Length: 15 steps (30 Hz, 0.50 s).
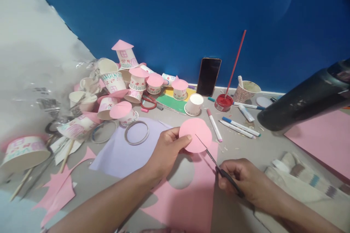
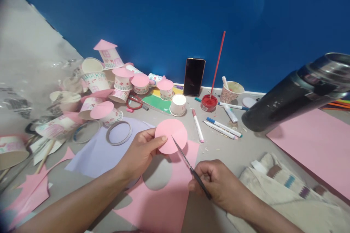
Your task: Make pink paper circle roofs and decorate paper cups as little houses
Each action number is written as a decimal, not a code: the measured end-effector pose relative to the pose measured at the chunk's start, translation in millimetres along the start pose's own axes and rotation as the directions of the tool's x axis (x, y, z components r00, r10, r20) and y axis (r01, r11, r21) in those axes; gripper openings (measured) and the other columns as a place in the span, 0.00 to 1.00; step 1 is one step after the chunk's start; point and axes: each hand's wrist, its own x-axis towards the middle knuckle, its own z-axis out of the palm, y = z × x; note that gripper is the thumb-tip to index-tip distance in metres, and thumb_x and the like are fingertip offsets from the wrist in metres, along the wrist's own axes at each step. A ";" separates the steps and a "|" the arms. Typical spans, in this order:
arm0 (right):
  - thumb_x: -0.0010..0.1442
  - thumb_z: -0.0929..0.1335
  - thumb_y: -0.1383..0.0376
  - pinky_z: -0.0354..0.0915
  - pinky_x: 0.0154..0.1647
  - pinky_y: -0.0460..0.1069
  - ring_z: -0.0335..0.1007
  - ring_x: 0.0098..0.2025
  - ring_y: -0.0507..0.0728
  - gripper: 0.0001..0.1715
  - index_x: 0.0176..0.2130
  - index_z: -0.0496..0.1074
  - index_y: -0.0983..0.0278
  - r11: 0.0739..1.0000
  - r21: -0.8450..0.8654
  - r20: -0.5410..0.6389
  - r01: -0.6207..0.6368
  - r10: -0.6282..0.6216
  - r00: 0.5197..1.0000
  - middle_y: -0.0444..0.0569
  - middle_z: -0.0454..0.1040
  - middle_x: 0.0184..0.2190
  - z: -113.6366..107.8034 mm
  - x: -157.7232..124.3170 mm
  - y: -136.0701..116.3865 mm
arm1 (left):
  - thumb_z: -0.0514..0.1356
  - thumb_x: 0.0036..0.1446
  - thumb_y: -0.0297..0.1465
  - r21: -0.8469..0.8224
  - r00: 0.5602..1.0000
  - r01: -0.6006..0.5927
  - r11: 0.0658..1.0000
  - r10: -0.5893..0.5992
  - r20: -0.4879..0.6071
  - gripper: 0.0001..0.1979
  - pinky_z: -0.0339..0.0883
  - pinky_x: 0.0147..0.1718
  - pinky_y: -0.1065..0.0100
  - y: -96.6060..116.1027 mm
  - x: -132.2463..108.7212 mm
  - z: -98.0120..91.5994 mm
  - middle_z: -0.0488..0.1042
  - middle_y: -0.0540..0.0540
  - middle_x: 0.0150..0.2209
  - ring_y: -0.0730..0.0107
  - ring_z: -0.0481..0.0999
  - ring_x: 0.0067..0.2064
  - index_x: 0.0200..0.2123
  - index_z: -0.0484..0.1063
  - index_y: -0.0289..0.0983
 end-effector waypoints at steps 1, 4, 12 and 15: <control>0.55 0.72 0.53 0.48 0.27 0.47 0.50 0.27 0.50 0.19 0.24 0.67 0.63 1.000 -0.005 0.000 0.002 -0.002 1.000 0.39 0.59 0.21 0.1 -0.1 0.6 | 0.70 0.53 0.36 0.006 1.000 0.002 1.000 -0.002 0.003 0.11 0.74 0.29 0.66 -0.1 0.4 0.0 0.78 0.45 0.29 0.68 0.75 0.30 0.34 0.81 0.32; 0.54 0.72 0.52 0.49 0.28 0.47 0.50 0.28 0.50 0.20 0.24 0.66 0.63 0.999 -0.031 -0.007 0.014 -0.015 1.000 0.39 0.59 0.22 -0.1 -0.7 1.7 | 0.70 0.53 0.37 0.014 1.000 0.012 1.000 -0.012 0.010 0.12 0.73 0.27 0.67 -0.4 1.3 -0.8 0.77 0.45 0.28 0.69 0.74 0.29 0.31 0.80 0.32; 0.55 0.70 0.48 0.50 0.28 0.47 0.52 0.28 0.52 0.24 0.23 0.63 0.62 0.992 -0.129 0.001 0.006 -0.006 1.000 0.41 0.59 0.22 0.0 -1.8 -4.1 | 0.72 0.50 0.37 -0.055 0.996 0.077 0.995 -0.075 0.049 0.13 0.67 0.22 0.72 0.7 2.0 -2.1 0.73 0.49 0.22 0.75 0.70 0.23 0.27 0.78 0.32; 0.56 0.69 0.49 0.50 0.29 0.48 0.53 0.29 0.52 0.23 0.24 0.63 0.62 0.990 -0.142 -0.005 0.000 -0.001 1.000 0.42 0.61 0.23 0.9 -2.3 -6.1 | 0.72 0.48 0.37 -0.081 0.994 0.100 0.992 -0.095 0.055 0.13 0.65 0.21 0.72 1.5 2.1 -1.5 0.72 0.49 0.21 0.75 0.69 0.22 0.27 0.78 0.32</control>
